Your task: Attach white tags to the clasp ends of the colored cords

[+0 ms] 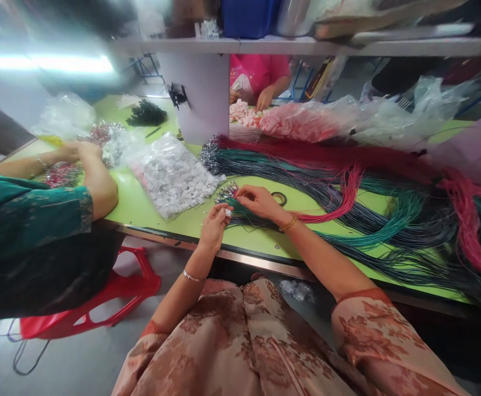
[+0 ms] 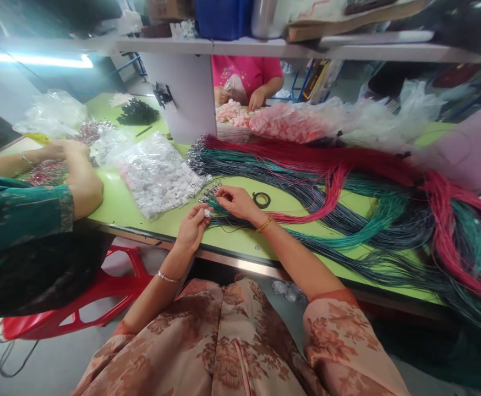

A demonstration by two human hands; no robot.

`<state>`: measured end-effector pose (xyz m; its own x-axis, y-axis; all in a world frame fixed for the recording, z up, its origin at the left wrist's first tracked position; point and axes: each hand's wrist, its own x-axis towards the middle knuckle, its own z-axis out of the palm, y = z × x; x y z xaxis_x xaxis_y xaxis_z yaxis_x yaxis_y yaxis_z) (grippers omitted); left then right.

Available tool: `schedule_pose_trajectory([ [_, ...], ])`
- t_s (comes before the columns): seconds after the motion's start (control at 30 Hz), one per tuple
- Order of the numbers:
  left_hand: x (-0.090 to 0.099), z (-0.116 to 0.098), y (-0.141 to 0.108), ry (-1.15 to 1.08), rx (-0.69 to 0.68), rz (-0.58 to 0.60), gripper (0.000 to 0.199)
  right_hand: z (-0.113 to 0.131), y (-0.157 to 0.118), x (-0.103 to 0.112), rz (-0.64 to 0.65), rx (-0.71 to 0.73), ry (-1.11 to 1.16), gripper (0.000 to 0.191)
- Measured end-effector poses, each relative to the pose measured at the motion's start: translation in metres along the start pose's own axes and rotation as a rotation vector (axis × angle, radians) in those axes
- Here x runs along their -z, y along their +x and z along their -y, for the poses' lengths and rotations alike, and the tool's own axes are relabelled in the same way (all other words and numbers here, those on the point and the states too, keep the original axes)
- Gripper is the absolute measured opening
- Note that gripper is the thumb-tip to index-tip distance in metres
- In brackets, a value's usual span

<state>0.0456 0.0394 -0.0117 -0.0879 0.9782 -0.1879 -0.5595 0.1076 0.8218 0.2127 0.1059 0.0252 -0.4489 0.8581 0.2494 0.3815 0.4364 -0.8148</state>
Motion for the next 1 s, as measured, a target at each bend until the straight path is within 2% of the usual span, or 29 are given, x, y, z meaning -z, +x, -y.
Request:
schedule_pose_trajectory([
  [0.13, -0.003, 0.001, -0.001, -0.032, -0.008, 0.033, 0.016, 0.012, -0.013, -0.008, 0.004, -0.028, 0.077, 0.02],
  [0.37, -0.003, 0.001, -0.003, -0.074, 0.03, 0.064, 0.014, 0.015, -0.031, -0.015, -0.04, -0.074, 0.065, 0.02],
  [0.8, -0.004, 0.0, -0.004, -0.101, 0.083, 0.062, 0.01, 0.009, -0.039, -0.013, 0.003, -0.039, 0.031, 0.015],
  [1.0, -0.002, 0.001, -0.003, -0.044, 0.062, 0.059, 0.019, 0.006, -0.037, -0.013, 0.03, -0.056, 0.085, 0.013],
])
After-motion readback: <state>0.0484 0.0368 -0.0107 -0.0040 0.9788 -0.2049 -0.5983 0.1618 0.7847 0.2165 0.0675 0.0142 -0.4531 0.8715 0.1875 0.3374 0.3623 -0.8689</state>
